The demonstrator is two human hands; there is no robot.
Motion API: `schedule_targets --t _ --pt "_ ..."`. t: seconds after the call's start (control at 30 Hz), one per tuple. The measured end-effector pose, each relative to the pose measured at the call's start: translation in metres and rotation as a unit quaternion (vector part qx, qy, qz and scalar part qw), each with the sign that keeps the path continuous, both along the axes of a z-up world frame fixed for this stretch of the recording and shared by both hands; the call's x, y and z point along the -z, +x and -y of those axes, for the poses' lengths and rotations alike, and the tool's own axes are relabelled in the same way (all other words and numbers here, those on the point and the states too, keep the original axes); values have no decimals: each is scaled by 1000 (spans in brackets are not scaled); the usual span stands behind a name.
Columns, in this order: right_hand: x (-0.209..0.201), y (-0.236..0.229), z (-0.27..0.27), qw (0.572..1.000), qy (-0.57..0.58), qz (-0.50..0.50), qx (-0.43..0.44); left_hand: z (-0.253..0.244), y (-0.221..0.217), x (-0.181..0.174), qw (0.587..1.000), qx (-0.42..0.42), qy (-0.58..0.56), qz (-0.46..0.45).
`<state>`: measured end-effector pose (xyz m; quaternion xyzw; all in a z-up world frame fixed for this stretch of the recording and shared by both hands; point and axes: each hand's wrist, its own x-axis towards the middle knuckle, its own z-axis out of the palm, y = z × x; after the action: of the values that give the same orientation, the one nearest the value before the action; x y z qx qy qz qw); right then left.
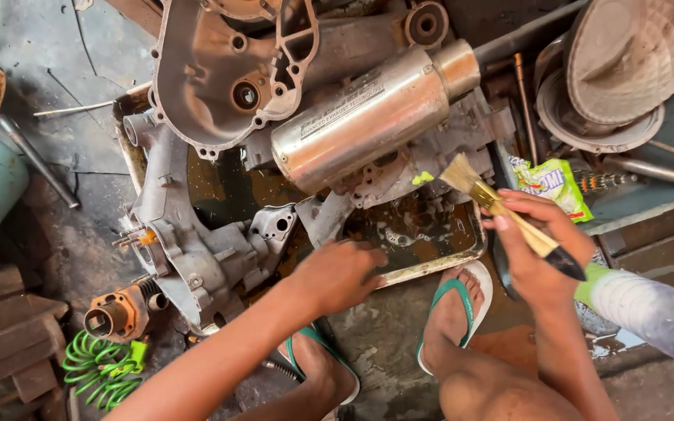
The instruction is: Cleaning a motorcycle muffler using a brush, liquid, and a cloth to prepare it for polishing.
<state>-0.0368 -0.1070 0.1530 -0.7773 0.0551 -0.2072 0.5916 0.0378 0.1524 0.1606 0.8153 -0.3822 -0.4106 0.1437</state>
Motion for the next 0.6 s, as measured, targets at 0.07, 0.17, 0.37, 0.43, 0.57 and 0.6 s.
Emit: schedule_targets --t 0.07,0.17,0.37,0.43,0.57,0.6 --pt "-15 8 -6 995 -98 8 -14 -18 0 -11 1000 -19 8 11" --pt "-19 11 -8 981 -191 -20 -42 -42 7 -19 998 -60 15 16" --pt "21 7 -6 990 135 -44 14 -64 32 -36 989 -138 52 -16" --pt "30 6 2 973 219 -62 42 -66 42 -51 989 -129 71 18" --pt "12 6 7 948 300 -65 91 -71 63 -85 966 -210 150 2" --pt "4 8 6 950 298 -49 82 -78 68 -85 961 -240 130 36"
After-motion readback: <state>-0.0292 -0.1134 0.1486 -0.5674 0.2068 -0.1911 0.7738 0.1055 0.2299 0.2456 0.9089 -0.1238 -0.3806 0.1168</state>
